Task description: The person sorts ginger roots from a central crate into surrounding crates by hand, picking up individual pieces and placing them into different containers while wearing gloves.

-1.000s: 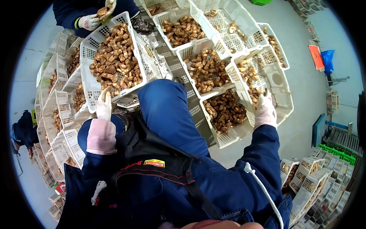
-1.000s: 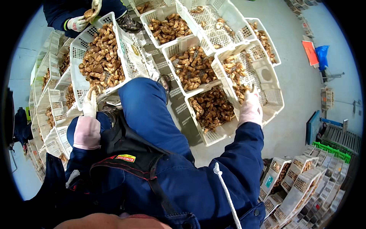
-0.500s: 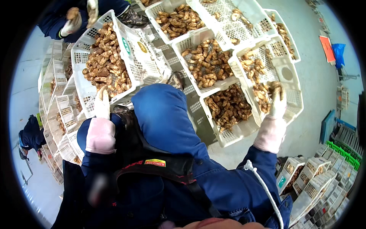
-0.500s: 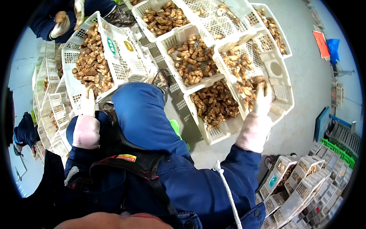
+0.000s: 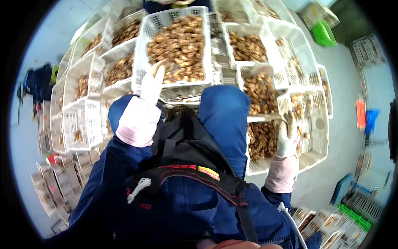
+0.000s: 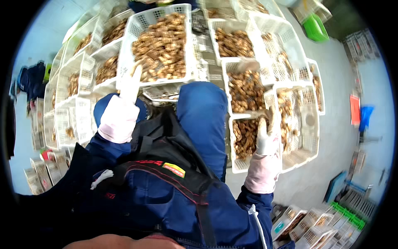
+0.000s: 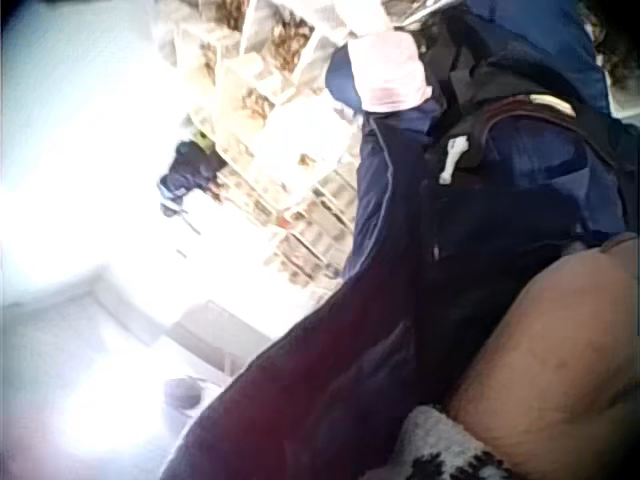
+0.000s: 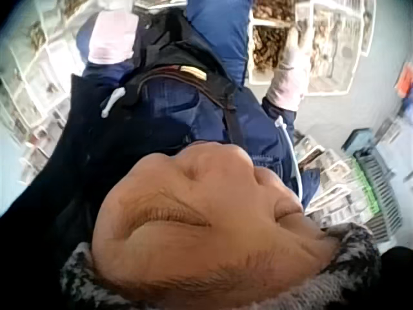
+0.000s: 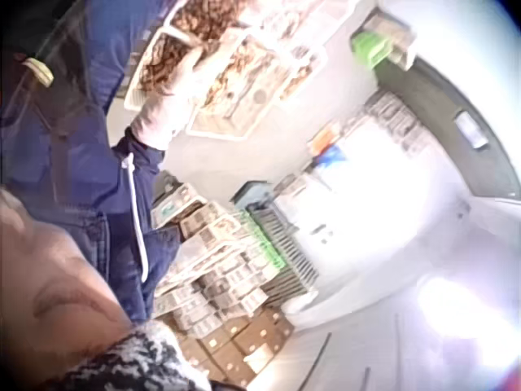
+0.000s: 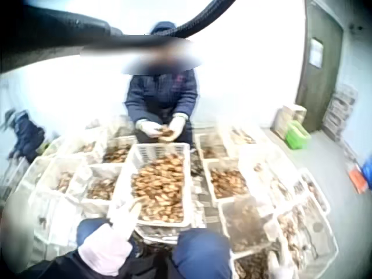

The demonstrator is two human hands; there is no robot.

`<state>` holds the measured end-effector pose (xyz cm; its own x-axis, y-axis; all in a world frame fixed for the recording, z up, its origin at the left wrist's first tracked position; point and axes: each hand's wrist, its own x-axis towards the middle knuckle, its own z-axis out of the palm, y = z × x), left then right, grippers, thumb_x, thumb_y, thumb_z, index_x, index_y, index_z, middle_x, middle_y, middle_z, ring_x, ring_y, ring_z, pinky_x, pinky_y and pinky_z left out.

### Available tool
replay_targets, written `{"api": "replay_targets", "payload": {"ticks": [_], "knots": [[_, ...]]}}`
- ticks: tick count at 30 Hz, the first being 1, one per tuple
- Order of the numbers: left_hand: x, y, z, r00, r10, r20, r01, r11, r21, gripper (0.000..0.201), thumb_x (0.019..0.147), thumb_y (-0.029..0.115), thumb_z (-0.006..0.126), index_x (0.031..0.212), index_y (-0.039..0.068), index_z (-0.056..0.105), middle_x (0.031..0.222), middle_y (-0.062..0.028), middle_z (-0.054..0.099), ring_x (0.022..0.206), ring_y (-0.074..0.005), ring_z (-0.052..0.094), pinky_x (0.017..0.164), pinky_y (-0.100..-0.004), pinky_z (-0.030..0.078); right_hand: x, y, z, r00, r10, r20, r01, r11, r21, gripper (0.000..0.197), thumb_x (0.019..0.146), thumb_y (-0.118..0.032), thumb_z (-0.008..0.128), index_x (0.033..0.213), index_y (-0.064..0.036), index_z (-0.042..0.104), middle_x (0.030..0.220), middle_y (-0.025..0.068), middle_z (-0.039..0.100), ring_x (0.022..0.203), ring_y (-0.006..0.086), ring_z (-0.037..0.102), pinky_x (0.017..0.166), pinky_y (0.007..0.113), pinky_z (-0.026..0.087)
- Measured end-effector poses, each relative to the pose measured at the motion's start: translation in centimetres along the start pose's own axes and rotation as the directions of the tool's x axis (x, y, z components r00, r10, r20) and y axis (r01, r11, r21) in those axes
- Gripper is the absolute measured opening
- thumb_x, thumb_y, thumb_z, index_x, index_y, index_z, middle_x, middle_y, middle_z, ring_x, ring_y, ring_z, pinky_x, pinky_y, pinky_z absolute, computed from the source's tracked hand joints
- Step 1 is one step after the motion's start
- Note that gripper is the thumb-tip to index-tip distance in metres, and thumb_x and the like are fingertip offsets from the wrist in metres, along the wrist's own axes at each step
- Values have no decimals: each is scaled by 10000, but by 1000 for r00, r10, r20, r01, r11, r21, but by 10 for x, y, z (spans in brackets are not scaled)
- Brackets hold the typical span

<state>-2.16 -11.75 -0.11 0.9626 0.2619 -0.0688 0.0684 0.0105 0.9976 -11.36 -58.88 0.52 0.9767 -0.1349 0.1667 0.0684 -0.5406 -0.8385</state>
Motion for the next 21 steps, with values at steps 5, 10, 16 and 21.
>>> {"api": "replay_targets", "payload": {"ticks": [5, 10, 16, 21], "knots": [[18, 64, -67, 990, 113, -89, -133, 958, -254, 463, 1006, 302, 484, 1349, -8, 487, 1251, -140, 606, 1097, -212, 596, 887, -319, 481, 78, -125, 90, 953, -195, 231, 177, 979, 97, 402, 904, -36, 596, 1301, -6, 544, 1199, 178, 640, 1106, 243, 627, 931, 316, 500], [50, 60, -115, 978, 60, -198, -150, 862, -484, 378, 995, 302, 500, 1271, 54, 572, 1110, -90, 648, 995, -196, 593, 877, -305, 469, 136, -201, 235, 721, -132, 680, 457, 829, -323, 443, 921, -219, 587, 1335, -76, 525, 1206, 117, 649, 1097, 246, 631, 952, 299, 478], [76, 23, -131, 990, -17, -141, -55, 870, -490, 391, 999, 294, 503, 1285, 35, 569, 1183, -96, 652, 1062, -198, 623, 905, -315, 468, 187, -136, 375, 579, 273, 768, 700, 316, -640, 617, 898, -389, 544, 1454, -171, 388, 1450, 117, 454, 1329, 299, 437, 1080, 396, 367], [74, 34, -131, 968, -8, -249, -120, 861, -494, 389, 1007, 269, 488, 1288, 12, 563, 1136, -101, 669, 1001, -176, 645, 847, -284, 495, 199, -149, 434, 586, 152, 796, 658, 485, -577, 513, 930, -335, 536, 1396, -146, 437, 1323, 146, 542, 1204, 315, 546, 976, 424, 469]]}}
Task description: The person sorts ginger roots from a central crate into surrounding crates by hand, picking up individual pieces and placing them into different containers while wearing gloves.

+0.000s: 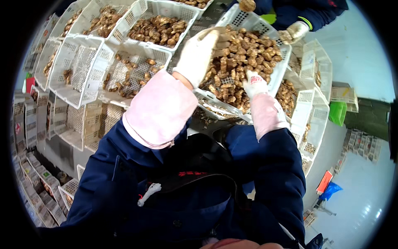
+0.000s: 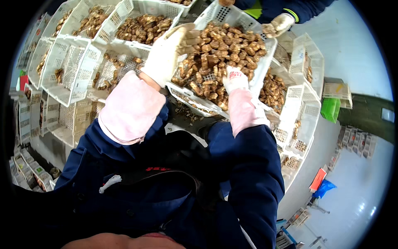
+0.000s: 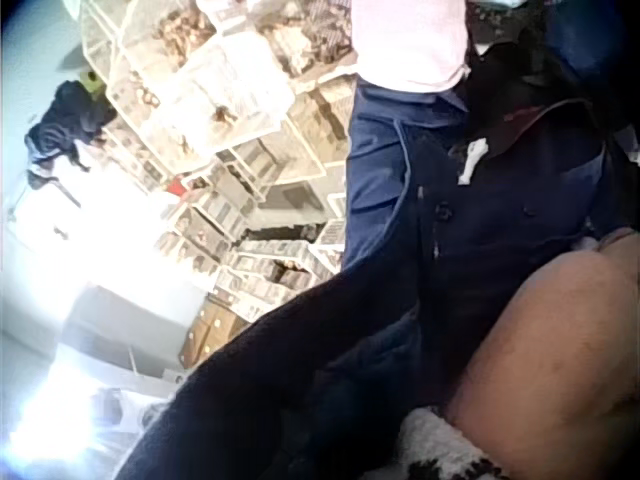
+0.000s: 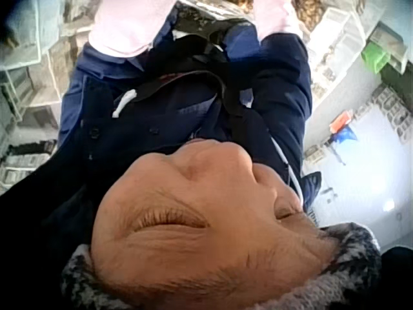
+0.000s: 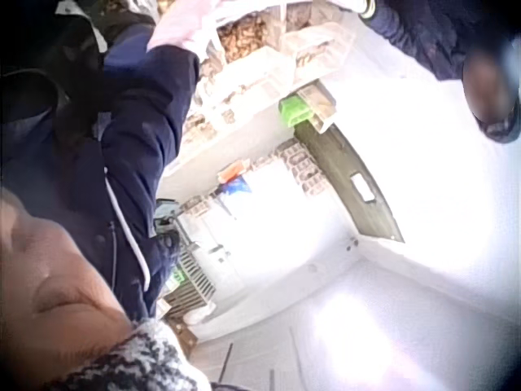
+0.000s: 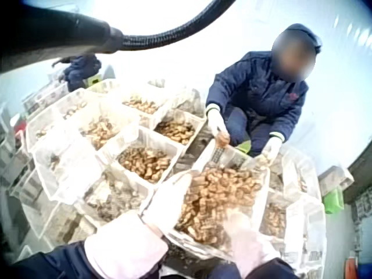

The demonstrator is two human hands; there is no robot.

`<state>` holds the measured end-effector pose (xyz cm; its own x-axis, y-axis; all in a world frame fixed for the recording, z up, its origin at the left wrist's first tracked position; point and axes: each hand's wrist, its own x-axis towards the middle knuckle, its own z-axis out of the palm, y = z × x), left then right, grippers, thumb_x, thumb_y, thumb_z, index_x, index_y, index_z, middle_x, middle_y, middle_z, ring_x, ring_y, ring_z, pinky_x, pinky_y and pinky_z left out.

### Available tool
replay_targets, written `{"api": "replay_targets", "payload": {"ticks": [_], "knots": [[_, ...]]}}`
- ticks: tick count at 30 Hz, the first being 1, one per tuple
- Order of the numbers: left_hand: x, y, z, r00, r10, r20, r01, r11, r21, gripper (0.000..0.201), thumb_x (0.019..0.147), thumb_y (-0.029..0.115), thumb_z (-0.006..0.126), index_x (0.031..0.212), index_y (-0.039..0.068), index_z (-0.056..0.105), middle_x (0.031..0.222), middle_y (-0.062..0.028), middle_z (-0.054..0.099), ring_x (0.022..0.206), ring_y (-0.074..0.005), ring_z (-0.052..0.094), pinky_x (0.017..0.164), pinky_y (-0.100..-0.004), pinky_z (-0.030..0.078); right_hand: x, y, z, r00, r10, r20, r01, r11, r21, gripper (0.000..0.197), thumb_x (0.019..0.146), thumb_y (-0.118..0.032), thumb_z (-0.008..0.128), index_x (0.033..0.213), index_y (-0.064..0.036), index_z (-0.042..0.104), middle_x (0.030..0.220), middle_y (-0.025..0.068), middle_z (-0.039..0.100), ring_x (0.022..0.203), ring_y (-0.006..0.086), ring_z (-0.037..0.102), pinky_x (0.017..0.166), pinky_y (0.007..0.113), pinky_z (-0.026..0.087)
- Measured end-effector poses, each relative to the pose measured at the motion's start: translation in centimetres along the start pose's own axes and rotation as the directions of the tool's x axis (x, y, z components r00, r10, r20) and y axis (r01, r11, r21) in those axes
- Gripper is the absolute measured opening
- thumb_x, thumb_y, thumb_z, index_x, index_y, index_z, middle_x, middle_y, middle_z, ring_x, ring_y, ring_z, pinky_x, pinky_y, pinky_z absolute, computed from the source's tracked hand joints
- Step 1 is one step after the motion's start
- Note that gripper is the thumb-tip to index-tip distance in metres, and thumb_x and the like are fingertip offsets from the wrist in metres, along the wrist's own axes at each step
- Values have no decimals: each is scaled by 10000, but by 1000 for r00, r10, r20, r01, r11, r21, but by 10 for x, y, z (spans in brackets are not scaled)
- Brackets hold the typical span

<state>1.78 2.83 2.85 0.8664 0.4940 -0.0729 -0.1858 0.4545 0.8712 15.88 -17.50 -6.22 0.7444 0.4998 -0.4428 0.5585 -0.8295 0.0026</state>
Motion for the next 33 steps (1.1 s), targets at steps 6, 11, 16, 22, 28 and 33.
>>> {"api": "replay_targets", "payload": {"ticks": [6, 11, 16, 22, 28, 33], "knots": [[3, 5, 2, 995, -22, -93, 14, 995, -95, 345, 1003, 264, 498, 1248, 40, 591, 1121, -74, 676, 1008, -152, 647, 835, -271, 493, 36, -48, 0, 854, -333, -400, 380, 924, 43, 562, 895, -268, 629, 1410, -167, 430, 1404, 95, 475, 1155, 310, 571, 953, 410, 494], [5, -5, 9, 998, -19, -61, 17, 999, -31, 379, 1012, 263, 479, 1286, 12, 550, 1137, -108, 667, 1046, -181, 635, 878, -290, 482, 57, -71, 8, 958, -287, 5, 285, 948, -145, 584, 898, -320, 627, 1425, -209, 402, 1415, 101, 453, 1181, 312, 559, 964, 415, 491], [8, -4, 3, 998, -16, -62, 16, 1000, 9, 356, 1007, 249, 489, 1269, 19, 561, 1142, -93, 668, 1048, -176, 636, 892, -289, 483, 30, -41, -24, 981, -160, -110, 183, 952, 244, 448, 878, -215, 621, 1315, -140, 557, 1269, 150, 593, 1144, 325, 584, 973, 381, 472], [-6, -2, 21, 977, -207, 40, 204, 976, 69, 482, 953, 327, 591, 1342, 53, 512, 1324, -76, 550, 1143, -203, 559, 969, -368, 453, -80, -32, -78, 601, -56, -797, 509, 796, 328, 414, 778, -75, 729, 1180, -61, 628, 1103, 133, 656, 1071, 277, 603, 919, 357, 484], [-23, -12, 40, 844, -320, 431, 385, 920, -71, 400, 983, 248, 557, 1334, 73, 483, 1227, -47, 576, 1110, -222, 577, 946, -404, 499, -124, -20, -59, 431, -22, -902, 583, 770, 260, 539, 719, -44, 745, 1236, -90, 599, 1147, 113, 625, 1119, 304, 551, 982, 405, 436], [-44, 2, 48, 839, -126, 529, 71, 990, 125, 513, 990, 226, 541, 1439, 34, 385, 1357, -85, 504, 1233, -179, 496, 1007, -330, 440, -146, -18, -52, 705, -7, -709, 382, 846, 371, 512, 860, -238, 653, 1331, -96, 513, 1194, 141, 620, 1067, 307, 616, 908, 402, 494]]}}
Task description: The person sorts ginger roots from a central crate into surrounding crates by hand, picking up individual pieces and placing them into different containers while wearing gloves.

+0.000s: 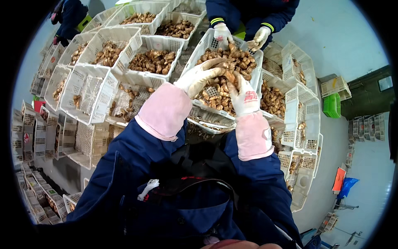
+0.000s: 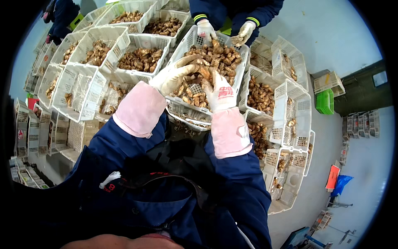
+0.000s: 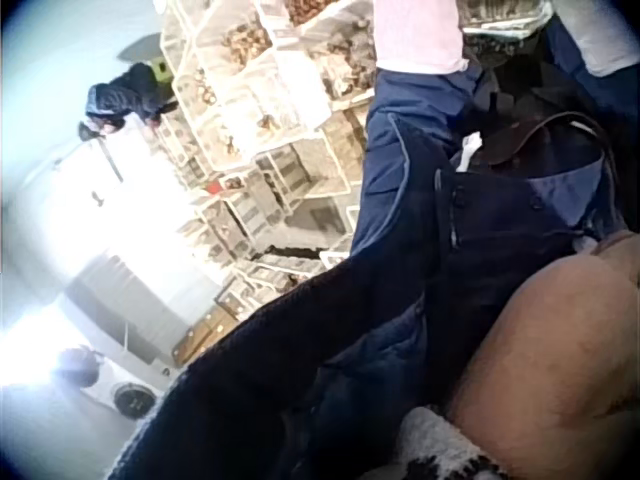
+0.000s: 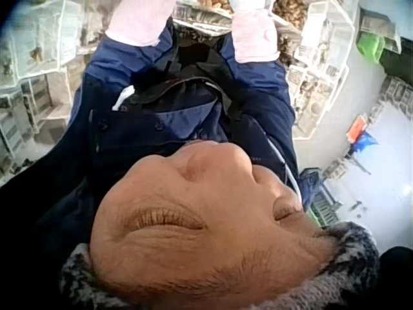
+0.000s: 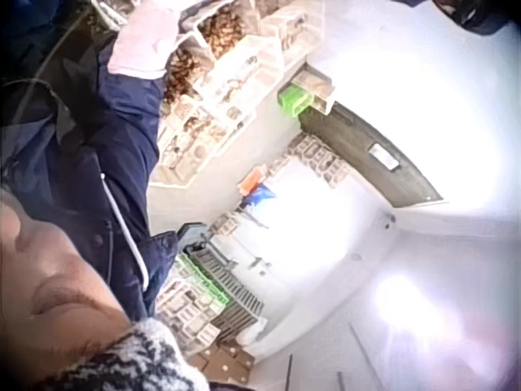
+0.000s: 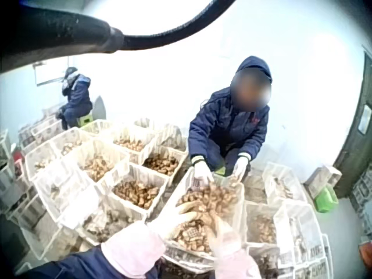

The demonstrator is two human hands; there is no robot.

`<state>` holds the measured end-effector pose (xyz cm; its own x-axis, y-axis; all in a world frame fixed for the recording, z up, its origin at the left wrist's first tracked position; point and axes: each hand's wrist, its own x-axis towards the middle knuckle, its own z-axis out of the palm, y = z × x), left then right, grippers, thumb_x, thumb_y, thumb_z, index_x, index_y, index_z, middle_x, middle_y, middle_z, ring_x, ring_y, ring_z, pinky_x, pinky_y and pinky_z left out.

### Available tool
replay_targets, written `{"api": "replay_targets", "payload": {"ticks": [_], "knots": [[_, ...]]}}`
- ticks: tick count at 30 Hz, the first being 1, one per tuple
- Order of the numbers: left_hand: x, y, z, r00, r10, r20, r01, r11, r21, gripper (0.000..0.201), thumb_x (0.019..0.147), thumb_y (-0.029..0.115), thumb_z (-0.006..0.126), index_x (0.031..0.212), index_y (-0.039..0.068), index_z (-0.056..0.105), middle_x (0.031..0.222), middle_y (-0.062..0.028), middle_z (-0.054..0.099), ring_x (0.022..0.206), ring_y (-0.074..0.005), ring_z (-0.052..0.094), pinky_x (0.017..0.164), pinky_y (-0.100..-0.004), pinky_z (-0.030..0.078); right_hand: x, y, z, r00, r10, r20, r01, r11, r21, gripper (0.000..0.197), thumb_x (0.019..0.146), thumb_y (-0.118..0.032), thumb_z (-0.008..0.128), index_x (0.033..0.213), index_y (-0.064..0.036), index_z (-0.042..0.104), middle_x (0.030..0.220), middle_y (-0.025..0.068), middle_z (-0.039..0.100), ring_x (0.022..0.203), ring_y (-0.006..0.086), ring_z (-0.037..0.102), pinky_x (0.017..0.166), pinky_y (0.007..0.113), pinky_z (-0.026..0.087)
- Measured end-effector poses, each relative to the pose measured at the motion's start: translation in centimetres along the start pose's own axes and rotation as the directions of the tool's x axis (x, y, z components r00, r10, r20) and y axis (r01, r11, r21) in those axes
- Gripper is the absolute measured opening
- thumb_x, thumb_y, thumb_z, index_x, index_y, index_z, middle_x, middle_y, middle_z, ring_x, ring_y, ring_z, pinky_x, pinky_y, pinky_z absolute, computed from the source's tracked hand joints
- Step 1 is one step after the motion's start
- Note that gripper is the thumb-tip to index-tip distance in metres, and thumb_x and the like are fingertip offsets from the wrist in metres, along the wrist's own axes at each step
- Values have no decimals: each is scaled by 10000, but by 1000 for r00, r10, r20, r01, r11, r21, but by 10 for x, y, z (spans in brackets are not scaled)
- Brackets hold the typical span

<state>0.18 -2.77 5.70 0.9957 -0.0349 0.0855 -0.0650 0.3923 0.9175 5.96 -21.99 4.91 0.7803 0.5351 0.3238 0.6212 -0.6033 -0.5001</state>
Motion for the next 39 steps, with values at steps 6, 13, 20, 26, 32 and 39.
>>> {"api": "replay_targets", "payload": {"ticks": [6, 13, 20, 26, 32, 39], "knots": [[-2, -7, 13, 998, 60, 8, -53, 928, -369, 519, 937, 348, 635, 1364, 91, 491, 1206, 12, 609, 1031, -96, 559, 873, -297, 467, -18, -10, 4, 977, 45, -210, -58, 997, -58, 361, 944, -297, 563, 1234, -84, 587, 1042, 113, 692, 917, 258, 676, 794, 353, 527], [-12, -3, 43, 978, -196, 67, 207, 910, -359, 409, 974, 339, 573, 1292, 82, 549, 1185, -46, 624, 793, -107, 592, 688, -271, 511, -25, -33, -11, 828, 252, 500, -525, 40, 850, 372, 994, -441, 498, 976, -85, 604, 748, -10, 554, 559, 79, 467, 495, 204, 378], [-4, -6, 47, 963, -175, -205, 118, 957, -264, 332, 963, 293, 599, 1194, 55, 592, 1048, -32, 640, 872, -114, 612, 756, -270, 517, -13, -41, 4, 852, 333, 403, -480, 191, 856, 387, 968, -464, 550, 962, -80, 600, 752, -1, 578, 578, 83, 503, 494, 209, 402], [-9, -3, 41, 978, -206, 0, 189, 896, -401, 375, 1003, 319, 521, 1277, 66, 554, 952, -9, 617, 815, -113, 580, 723, -267, 494, -18, -43, -9, 830, 256, 495, -476, -136, 869, 336, 965, -413, 575, 959, -78, 550, 676, -30, 454, 524, 78, 380, 466, 214, 296], [-16, -1, 46, 969, -246, -10, 208, 842, -498, 220, 1005, 298, 514, 1096, 107, 575, 772, -15, 558, 629, -126, 544, 572, -304, 473, -19, -33, -3, 788, 97, 608, -526, -407, 747, 414, 975, -484, 513, 946, -75, 569, 637, -50, 440, 461, 59, 364, 411, 201, 270], [-25, 12, 49, 965, -196, -173, 149, 956, -254, 213, 957, 318, 613, 1042, 123, 596, 659, 37, 523, 543, -98, 543, 480, -228, 453, -27, -46, 7, 772, 227, 594, -558, -204, 804, 562, 890, -626, 550, 965, -69, 579, 687, -9, 501, 566, 105, 431, 527, 241, 360]]}}
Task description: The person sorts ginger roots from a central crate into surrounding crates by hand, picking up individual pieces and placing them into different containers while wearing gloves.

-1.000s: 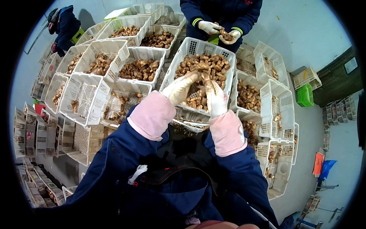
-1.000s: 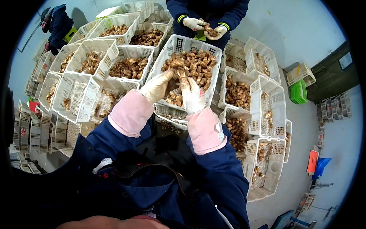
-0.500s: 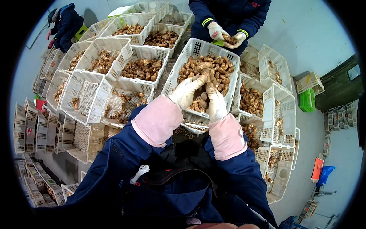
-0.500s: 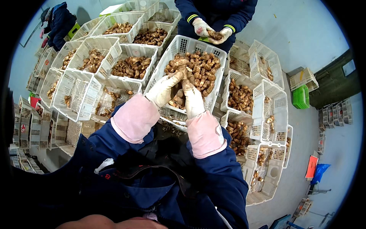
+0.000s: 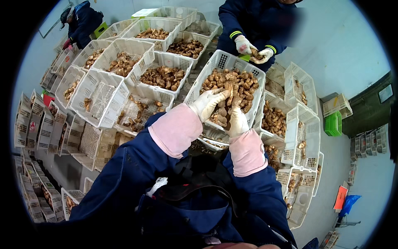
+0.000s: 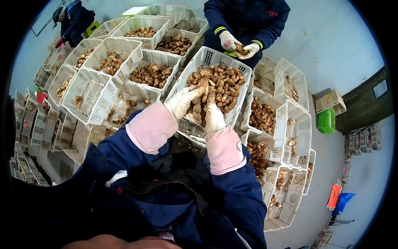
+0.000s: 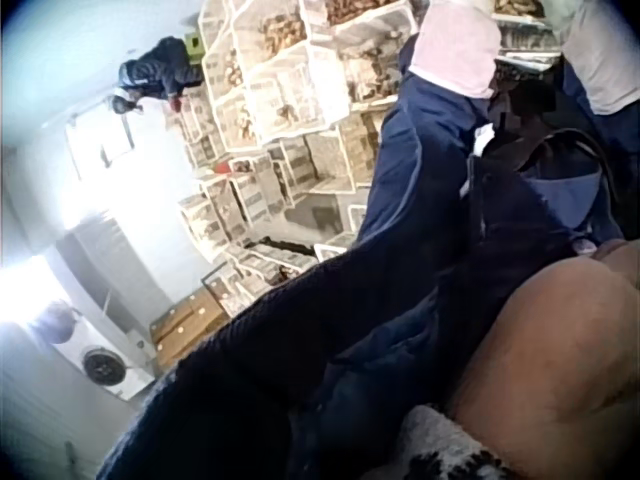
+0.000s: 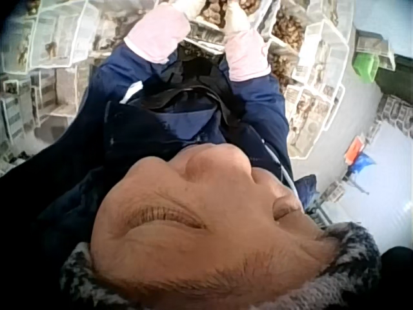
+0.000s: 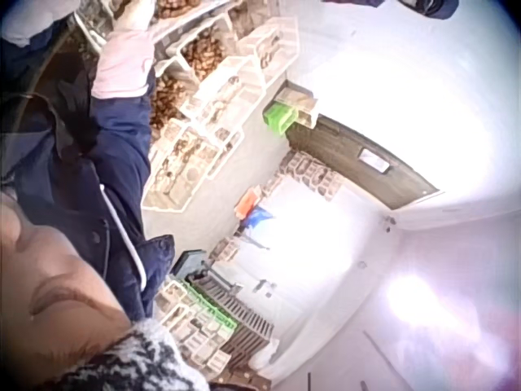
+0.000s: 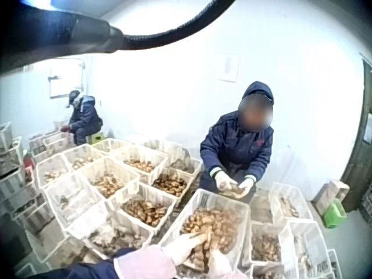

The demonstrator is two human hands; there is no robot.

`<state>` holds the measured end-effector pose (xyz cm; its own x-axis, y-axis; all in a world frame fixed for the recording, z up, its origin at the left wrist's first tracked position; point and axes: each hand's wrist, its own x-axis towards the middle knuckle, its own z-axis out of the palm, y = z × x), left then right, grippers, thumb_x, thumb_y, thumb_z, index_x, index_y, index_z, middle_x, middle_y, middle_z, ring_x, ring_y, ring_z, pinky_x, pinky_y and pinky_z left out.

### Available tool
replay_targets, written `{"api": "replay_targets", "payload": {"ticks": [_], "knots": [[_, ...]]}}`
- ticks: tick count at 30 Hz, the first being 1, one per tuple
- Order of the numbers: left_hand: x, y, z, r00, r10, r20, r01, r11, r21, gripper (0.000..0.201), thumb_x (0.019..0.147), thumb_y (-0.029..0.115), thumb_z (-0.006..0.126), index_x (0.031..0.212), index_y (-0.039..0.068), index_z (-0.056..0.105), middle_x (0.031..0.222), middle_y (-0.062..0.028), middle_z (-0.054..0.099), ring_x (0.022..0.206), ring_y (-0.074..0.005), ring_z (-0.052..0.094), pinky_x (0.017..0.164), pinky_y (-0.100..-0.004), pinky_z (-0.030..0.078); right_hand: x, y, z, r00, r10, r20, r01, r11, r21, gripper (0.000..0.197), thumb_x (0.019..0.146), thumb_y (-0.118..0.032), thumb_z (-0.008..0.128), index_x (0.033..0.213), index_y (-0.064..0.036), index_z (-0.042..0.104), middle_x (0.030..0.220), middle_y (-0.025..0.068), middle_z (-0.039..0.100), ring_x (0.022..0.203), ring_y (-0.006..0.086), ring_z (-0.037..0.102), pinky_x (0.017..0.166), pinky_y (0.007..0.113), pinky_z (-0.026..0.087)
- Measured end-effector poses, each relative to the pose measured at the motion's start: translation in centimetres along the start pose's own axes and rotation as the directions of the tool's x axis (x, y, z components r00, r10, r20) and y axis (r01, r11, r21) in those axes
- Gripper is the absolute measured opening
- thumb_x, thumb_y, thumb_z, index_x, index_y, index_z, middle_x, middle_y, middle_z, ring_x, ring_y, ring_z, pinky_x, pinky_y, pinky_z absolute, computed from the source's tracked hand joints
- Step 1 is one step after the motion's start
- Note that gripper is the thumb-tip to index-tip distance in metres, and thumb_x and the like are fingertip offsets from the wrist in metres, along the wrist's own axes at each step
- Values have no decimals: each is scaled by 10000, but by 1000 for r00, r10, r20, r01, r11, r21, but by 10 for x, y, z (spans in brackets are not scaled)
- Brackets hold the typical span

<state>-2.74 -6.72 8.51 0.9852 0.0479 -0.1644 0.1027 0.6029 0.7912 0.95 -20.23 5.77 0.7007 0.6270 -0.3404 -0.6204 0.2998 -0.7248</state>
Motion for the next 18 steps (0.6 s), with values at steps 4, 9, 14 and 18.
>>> {"api": "replay_targets", "payload": {"ticks": [4, 9, 14, 18], "knots": [[-3, 2, -12, 998, 24, -61, -18, 995, 100, 208, 952, 333, 623, 934, 131, 577, 639, 46, 502, 531, -95, 528, 482, -257, 460, -6, -2, 13, 999, -2, 38, 7, 993, -121, 541, 905, -602, 548, 979, -67, 579, 726, -6, 528, 592, 105, 450, 538, 223, 359], [-12, -2, -22, 996, -63, 62, 72, 983, -167, 241, 974, 348, 576, 953, 108, 586, 657, 31, 514, 575, -150, 560, 538, -304, 490, -4, 0, 7, 992, 60, 111, -60, 998, -1, 447, 951, -524, 533, 982, -81, 581, 702, -6, 522, 554, 110, 445, 495, 236, 357], [-12, 1, -20, 988, -32, 152, 74, 956, -282, 256, 990, 325, 553, 1108, 101, 593, 850, 10, 609, 737, -140, 603, 681, -290, 515, 3, 0, 4, 988, 46, 144, -57, 996, 69, 395, 973, -484, 518, 976, -94, 579, 689, -5, 513, 501, 110, 420, 446, 239, 335], [0, -16, -59, 983, -45, 176, 86, 969, -232, 243, 978, 299, 584, 1129, 109, 598, 918, 10, 648, 815, -109, 622, 729, -246, 518, 1, 3, 20, 999, 38, 15, -36, 993, -111, 417, 998, -475, 469, 1005, -76, 591, 735, -5, 546, 550, 102, 443, 499, 235, 378]]}}
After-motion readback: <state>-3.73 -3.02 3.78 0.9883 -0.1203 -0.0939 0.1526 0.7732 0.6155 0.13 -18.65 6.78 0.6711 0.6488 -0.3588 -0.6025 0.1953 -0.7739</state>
